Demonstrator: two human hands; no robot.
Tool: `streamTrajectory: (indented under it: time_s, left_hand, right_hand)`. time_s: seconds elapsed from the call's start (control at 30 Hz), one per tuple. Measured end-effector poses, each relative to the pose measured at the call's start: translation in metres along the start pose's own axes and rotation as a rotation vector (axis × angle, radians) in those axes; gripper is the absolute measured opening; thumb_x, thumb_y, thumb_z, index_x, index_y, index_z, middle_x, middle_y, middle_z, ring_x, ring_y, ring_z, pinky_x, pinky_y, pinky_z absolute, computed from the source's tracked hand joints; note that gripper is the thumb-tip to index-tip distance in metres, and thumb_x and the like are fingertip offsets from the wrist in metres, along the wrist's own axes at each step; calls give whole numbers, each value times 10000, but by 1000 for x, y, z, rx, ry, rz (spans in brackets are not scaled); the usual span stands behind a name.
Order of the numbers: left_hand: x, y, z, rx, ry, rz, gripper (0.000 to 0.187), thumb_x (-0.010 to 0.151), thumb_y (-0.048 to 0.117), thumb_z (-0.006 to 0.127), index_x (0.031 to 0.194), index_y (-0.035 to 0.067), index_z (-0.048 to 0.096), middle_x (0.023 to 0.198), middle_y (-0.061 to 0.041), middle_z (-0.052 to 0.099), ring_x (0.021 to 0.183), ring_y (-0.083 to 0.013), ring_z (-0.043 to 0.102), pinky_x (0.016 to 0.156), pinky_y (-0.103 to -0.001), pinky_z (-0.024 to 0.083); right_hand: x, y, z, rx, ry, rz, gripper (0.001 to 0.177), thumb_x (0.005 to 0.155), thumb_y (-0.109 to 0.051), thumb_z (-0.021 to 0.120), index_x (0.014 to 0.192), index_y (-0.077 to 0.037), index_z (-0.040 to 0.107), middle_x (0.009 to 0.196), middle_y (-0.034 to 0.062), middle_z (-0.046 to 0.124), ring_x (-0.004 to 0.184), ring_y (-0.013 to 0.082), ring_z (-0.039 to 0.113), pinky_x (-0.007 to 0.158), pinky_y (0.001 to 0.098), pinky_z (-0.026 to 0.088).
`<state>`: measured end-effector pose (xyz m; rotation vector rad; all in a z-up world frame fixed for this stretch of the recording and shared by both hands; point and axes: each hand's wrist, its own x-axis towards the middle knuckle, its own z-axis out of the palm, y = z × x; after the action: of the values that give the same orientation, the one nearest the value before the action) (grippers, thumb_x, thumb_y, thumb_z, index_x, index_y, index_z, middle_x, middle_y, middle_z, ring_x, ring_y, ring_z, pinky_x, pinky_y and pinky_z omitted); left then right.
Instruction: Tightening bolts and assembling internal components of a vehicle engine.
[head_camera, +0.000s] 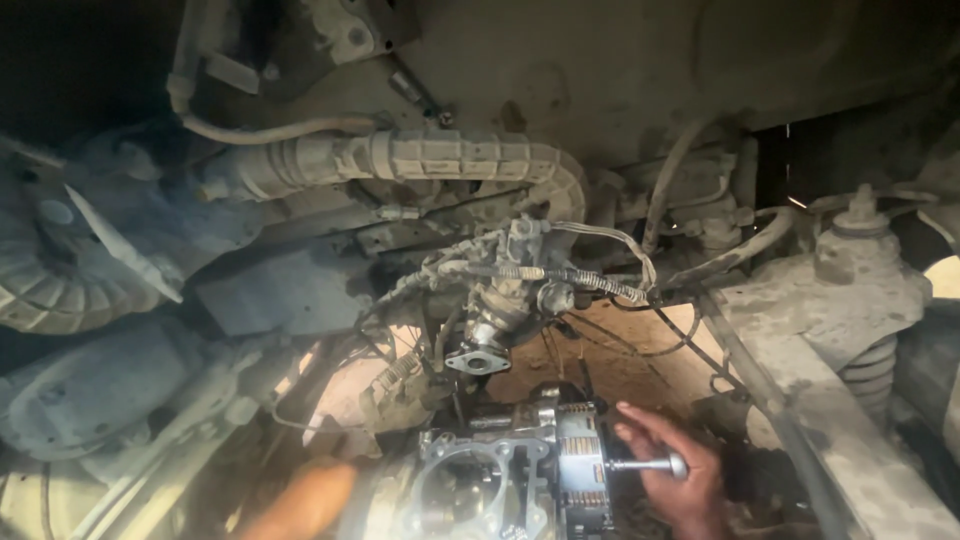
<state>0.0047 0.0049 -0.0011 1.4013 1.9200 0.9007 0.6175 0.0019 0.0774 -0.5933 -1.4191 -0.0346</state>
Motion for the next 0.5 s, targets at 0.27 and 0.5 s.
streamTrajectory:
  time_s: [0.27,0.5]
  left_hand:
    - [4,-14,-15,776,19,590,239,910,185,563,916,77,777,960,-175,745,890,-342,684,758,-458,533]
    - [24,-26,-10,1081,-33,374,279,946,246,521,1006,128,766,1050,-129,736,984,-309,696,867,-426,544]
  right_hand:
    - [-31,29,7,492,-11,523,255,751,129,597,865,-79,505,737,-58,452,665,16,456,571,187,390]
    - [-46,56,-1,412,-194,707,243,720,168,680,831,-28,588,665,-38,513,631,42,478,571,219,377]
